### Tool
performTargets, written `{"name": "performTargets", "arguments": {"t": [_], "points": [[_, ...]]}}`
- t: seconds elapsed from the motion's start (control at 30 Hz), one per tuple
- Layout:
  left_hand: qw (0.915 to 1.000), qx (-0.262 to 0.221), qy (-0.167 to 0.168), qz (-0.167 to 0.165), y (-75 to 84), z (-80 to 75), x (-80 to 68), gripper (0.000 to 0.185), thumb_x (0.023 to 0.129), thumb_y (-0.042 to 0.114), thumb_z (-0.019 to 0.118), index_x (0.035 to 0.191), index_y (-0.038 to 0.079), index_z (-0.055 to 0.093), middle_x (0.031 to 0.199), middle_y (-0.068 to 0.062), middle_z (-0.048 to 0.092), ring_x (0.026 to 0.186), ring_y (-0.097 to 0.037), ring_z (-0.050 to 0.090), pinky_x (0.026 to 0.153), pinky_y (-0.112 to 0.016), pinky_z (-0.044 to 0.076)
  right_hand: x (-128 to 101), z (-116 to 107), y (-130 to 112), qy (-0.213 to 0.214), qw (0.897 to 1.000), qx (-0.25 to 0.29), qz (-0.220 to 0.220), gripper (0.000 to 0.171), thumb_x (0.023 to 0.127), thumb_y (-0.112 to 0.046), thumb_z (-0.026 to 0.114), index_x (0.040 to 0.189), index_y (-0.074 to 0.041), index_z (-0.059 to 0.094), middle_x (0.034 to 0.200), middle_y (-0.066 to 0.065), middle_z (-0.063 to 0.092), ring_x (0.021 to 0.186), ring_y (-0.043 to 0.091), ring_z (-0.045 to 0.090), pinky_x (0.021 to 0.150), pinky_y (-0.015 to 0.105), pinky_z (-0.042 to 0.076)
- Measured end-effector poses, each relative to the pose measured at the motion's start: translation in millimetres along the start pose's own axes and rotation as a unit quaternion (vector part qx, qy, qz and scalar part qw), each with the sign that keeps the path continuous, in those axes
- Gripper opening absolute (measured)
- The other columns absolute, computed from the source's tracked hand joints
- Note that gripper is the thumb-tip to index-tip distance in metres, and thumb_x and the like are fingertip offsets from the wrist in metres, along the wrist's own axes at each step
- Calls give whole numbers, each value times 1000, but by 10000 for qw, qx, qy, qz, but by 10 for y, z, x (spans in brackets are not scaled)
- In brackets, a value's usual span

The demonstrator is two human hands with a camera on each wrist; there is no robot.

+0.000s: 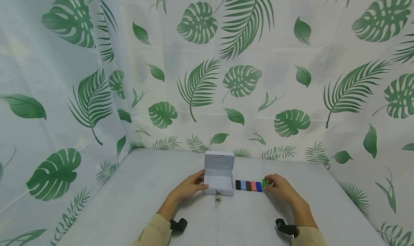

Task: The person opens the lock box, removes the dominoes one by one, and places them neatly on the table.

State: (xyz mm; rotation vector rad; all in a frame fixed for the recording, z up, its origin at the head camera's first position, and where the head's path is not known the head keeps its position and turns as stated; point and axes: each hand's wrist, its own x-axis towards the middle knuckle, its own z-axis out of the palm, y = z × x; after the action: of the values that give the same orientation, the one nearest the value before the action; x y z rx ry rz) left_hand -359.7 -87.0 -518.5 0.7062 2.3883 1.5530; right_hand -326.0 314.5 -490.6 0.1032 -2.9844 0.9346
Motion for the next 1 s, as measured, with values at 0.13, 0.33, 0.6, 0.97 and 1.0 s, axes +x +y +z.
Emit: {"name": "performTargets", "arguments": {"t": [0.13,0.33,0.6,0.97,1.0], "points": [[10000,22,21,-6,3,-3,-4,78,100,28,71,164,6,31,157,-18,49,142,-38,50,117,-59,37,-3,17,-16,-21,10000,-77,20,43,91,-12,79,130,1,65,109,11,65,95,24,56,83,40,53],[10000,-9,10,-26,-19,-5,3,79,100,29,71,164,6,31,157,-18,50,142,-37,50,118,-59,37,-13,22,-21,-65,9998,-177,69,42,91,-11,78,129,1,66,107,10,64,95,24,56,84,41,53],[10000,-76,-8,-6,-18,-10,16,79,100,28,71,164,6,30,156,-18,50,142,-37,50,117,-59,38,2,31,-24,-136,9996,-231,57,42,92,-12,79,129,2,66,107,10,63,95,24,56,85,41,53],[10000,-13,12,-54,-26,-1,18,78,100,29,71,164,7,32,155,-18,51,141,-37,50,117,-59,38,-5,40,-28,-257,9993,-271,93,45,90,-10,80,130,3,66,106,8,64,94,23,56,87,43,54],[10000,-13,14,-55,-25,-1,16,78,100,29,71,164,7,32,154,-18,52,141,-37,50,117,-59,38,-11,34,-37,-271,9992,-275,103,46,90,-10,80,132,3,65,107,8,64,95,23,56,88,44,54]]}}
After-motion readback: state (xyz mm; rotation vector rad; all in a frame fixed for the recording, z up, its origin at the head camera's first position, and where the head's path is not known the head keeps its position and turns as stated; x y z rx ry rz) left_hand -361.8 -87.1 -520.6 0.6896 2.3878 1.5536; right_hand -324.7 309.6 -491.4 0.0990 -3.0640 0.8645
